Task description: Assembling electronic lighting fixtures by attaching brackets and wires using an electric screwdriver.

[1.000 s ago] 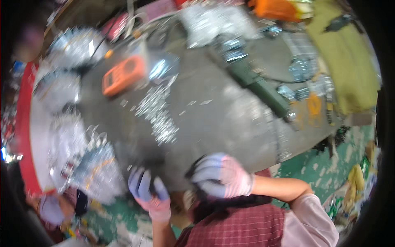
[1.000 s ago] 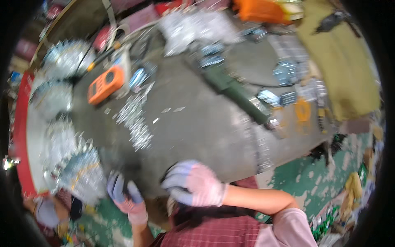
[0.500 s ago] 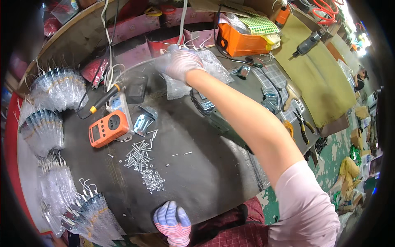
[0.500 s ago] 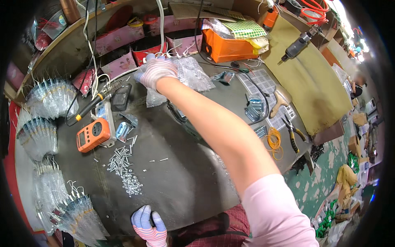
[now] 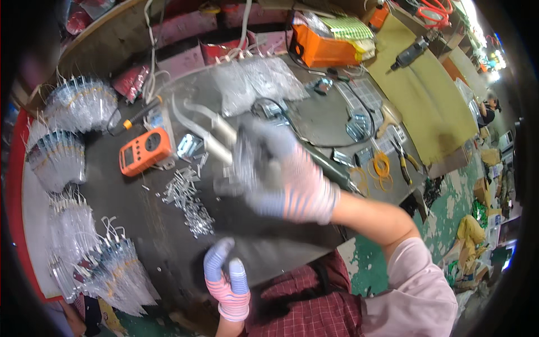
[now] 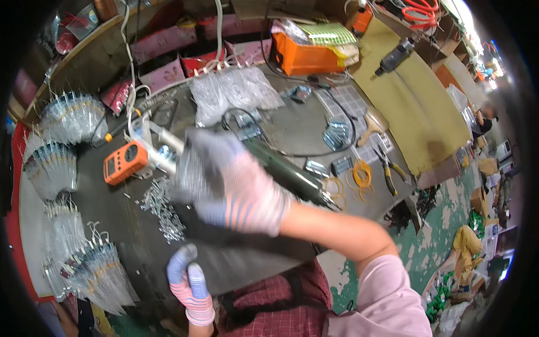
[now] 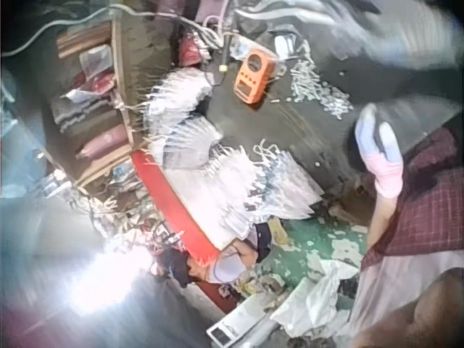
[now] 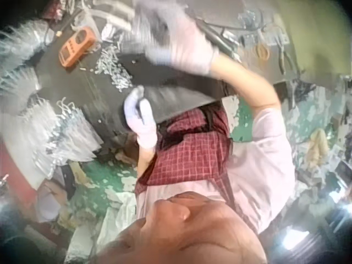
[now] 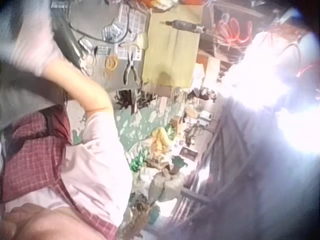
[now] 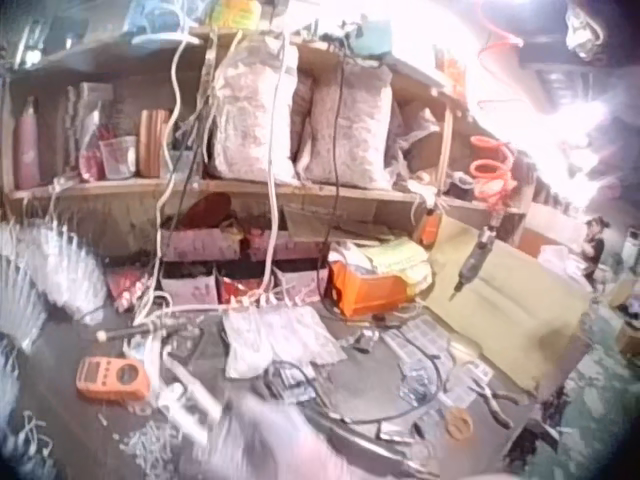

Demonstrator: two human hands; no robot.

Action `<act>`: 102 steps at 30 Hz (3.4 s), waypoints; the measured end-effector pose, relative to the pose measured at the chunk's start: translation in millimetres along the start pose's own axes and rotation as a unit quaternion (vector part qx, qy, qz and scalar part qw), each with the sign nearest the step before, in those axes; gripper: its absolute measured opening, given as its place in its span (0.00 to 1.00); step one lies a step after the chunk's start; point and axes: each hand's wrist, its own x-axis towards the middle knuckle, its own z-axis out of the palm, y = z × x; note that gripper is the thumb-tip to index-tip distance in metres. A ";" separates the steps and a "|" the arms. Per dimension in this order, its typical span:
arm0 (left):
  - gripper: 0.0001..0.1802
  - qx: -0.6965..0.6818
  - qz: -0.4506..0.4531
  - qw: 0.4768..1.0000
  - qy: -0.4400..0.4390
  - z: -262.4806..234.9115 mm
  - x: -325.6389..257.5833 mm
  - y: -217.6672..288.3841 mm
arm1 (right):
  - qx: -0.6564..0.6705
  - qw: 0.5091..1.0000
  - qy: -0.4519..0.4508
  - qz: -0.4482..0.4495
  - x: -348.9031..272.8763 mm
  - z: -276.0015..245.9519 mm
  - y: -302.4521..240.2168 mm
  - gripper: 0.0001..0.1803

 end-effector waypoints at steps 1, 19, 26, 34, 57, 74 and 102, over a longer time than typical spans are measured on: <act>0.25 -0.072 -0.003 0.997 0.004 9.3 6.3 13.6 | 0.005 1.000 -0.003 0.012 -28.0 9.1 -8.1 0.45; 0.34 -0.525 -0.363 0.768 -0.055 25.8 20.2 18.4 | 0.073 0.992 -0.076 0.076 -124.2 -40.5 -4.7 0.16; 0.30 -0.512 -0.477 0.707 -0.101 5.1 -21.4 32.4 | -0.449 0.796 0.066 0.401 -72.5 -162.8 113.9 0.21; 0.34 -0.512 -0.451 0.725 -0.095 4.2 -7.5 19.8 | 0.295 0.894 0.162 0.298 -83.1 -76.6 10.3 0.50; 0.30 -0.454 -0.474 0.745 -0.122 -8.3 -5.0 21.7 | 0.062 0.998 -0.010 -0.008 -101.5 16.7 -17.3 0.09; 0.28 -0.419 -0.464 0.772 -0.116 -10.9 -2.3 13.6 | 0.100 0.993 -0.056 0.015 -109.0 43.0 -15.3 0.16; 0.43 -0.427 -0.418 0.794 0.113 -62.4 7.9 -8.7 | -0.351 0.903 -0.243 -0.044 53.9 112.8 12.3 0.09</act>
